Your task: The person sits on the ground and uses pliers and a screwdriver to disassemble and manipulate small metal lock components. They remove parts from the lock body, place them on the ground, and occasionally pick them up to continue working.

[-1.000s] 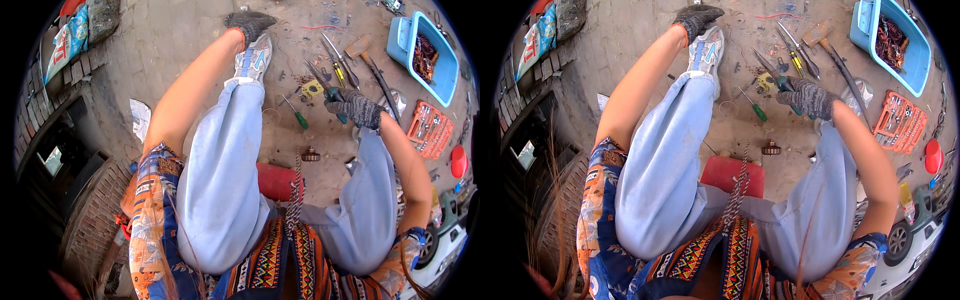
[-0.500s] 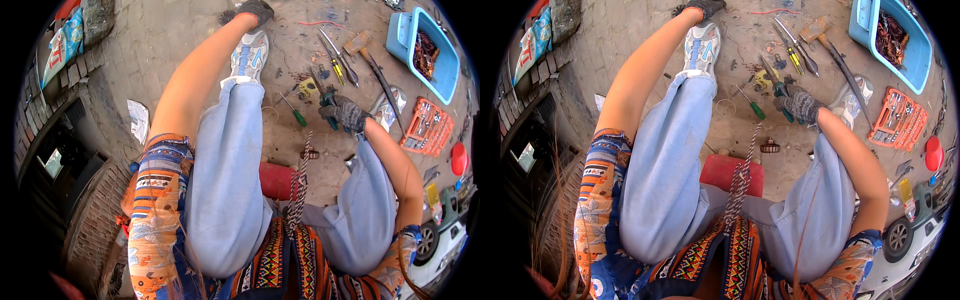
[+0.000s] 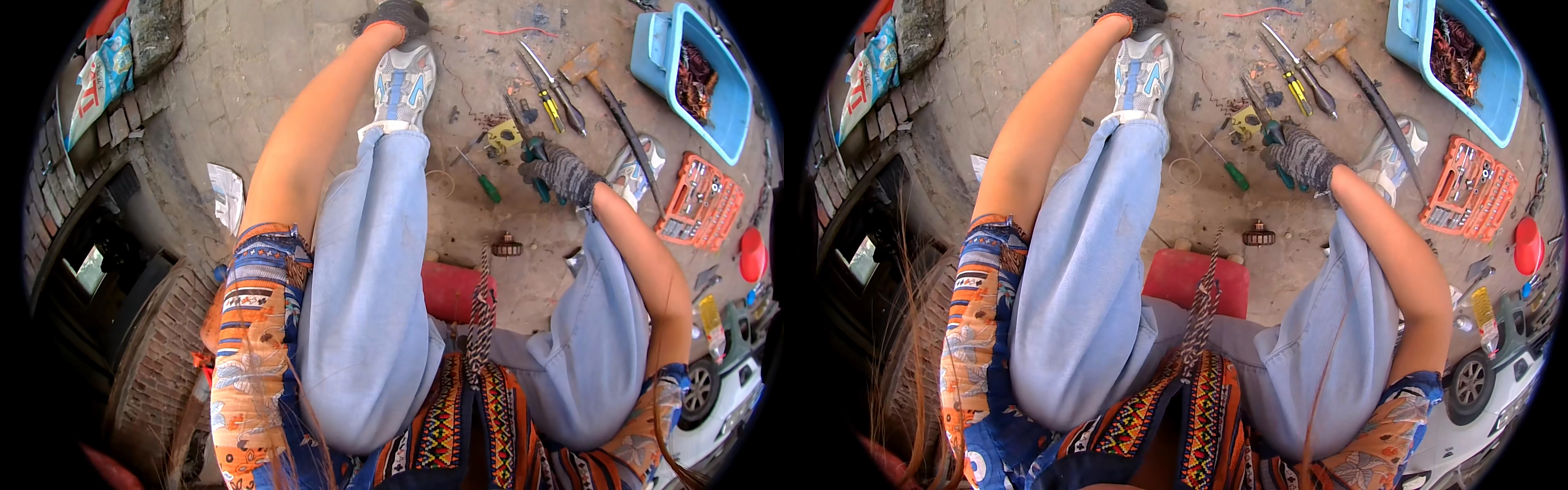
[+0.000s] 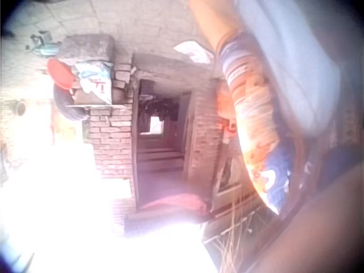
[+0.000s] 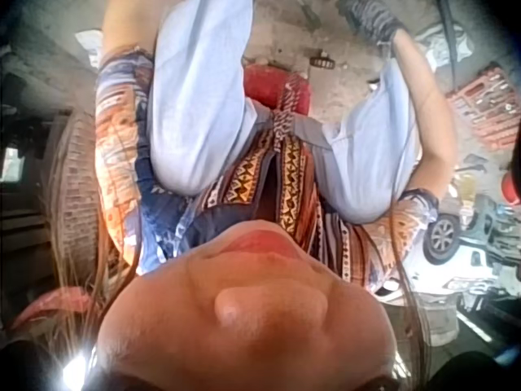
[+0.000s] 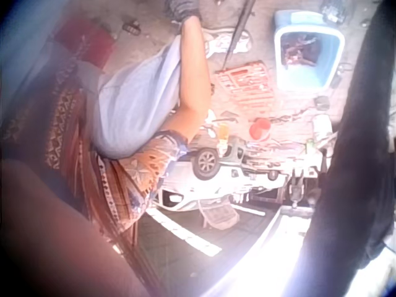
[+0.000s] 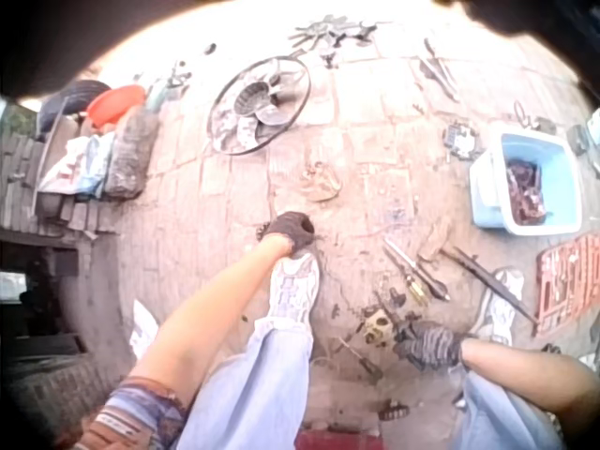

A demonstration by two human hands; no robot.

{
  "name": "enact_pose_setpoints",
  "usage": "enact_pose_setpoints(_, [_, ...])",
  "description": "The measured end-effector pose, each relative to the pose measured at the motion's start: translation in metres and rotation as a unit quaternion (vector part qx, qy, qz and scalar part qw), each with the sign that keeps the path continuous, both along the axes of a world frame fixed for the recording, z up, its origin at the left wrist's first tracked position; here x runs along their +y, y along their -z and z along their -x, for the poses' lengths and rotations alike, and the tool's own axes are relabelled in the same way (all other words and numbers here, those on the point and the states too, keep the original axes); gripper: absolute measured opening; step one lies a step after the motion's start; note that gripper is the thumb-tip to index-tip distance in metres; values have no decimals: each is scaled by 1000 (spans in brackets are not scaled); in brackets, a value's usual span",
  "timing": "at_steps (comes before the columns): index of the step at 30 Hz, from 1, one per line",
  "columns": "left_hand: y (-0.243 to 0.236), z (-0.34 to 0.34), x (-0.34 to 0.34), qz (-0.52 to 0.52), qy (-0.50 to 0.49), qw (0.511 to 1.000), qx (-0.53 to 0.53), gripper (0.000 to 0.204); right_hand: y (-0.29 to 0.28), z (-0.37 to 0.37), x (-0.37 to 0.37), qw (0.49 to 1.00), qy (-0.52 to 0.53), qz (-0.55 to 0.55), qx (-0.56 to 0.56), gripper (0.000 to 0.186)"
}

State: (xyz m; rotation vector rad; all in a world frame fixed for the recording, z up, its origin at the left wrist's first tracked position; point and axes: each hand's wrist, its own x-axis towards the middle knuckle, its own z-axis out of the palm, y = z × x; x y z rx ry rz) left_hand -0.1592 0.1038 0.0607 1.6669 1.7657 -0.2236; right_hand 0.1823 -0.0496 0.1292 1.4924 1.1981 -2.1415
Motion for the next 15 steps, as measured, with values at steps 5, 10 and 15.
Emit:
enact_pose_setpoints(5, [-11, -2, -2, 10, -27, 999, -16, 33, 3, -1, 2, 1000, -20, -14, -5, 33])
enact_pose_setpoints(10, [-13, -3, -5, -13, 1, 1000, -6, 34, 18, 2, 1, 1000, -15, 13, -15, 38])
enact_pose_setpoints(15, [-18, 11, 1, 12, -23, 998, -49, 34, -24, 44, 47, 991, -109, -71, -23, 30])
